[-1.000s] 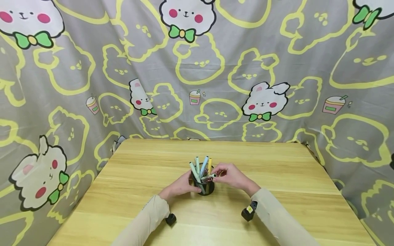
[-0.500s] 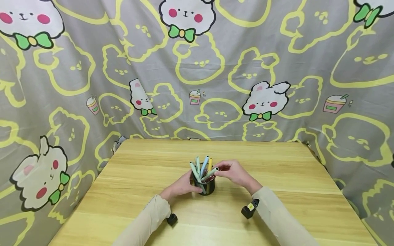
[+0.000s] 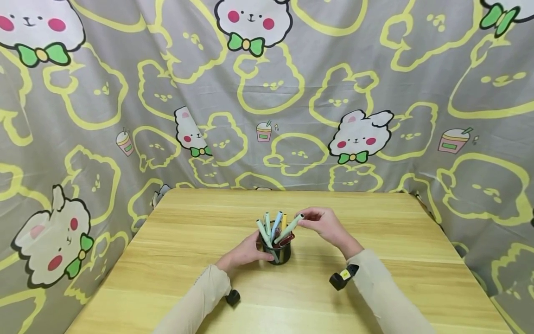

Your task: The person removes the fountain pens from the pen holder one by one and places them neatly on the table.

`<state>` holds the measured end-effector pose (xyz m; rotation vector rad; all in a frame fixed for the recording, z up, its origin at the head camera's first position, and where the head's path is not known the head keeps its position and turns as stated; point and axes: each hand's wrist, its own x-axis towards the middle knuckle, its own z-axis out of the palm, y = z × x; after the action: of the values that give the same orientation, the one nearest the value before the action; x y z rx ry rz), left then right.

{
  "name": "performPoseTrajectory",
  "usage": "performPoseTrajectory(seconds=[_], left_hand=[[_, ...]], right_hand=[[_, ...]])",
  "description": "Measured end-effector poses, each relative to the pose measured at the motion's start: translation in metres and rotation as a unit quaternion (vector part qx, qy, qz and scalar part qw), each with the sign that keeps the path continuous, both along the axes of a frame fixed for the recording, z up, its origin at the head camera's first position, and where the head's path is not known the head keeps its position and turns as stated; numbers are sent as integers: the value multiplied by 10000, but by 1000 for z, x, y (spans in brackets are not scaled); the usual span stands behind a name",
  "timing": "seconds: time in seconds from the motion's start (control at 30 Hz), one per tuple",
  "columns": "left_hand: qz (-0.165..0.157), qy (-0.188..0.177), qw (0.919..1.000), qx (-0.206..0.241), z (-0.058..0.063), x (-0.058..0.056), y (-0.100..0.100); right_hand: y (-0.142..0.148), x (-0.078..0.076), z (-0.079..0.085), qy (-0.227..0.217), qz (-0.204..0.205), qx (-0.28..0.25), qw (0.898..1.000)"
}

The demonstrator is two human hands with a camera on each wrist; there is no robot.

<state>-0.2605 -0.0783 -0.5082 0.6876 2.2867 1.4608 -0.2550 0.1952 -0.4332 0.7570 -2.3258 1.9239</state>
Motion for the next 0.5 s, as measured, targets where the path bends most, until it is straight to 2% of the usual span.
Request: performPoseTrajectory(seconds=[0.27,0.5], left_hand=[[-78,61,9999,96,-2,-1,-1],[34,-23,10000,19,-1,-1,-2]], right_hand=[[10,-2,9,98,-209,-243,9994],[18,-3,16,217,-302,-904,9952]])
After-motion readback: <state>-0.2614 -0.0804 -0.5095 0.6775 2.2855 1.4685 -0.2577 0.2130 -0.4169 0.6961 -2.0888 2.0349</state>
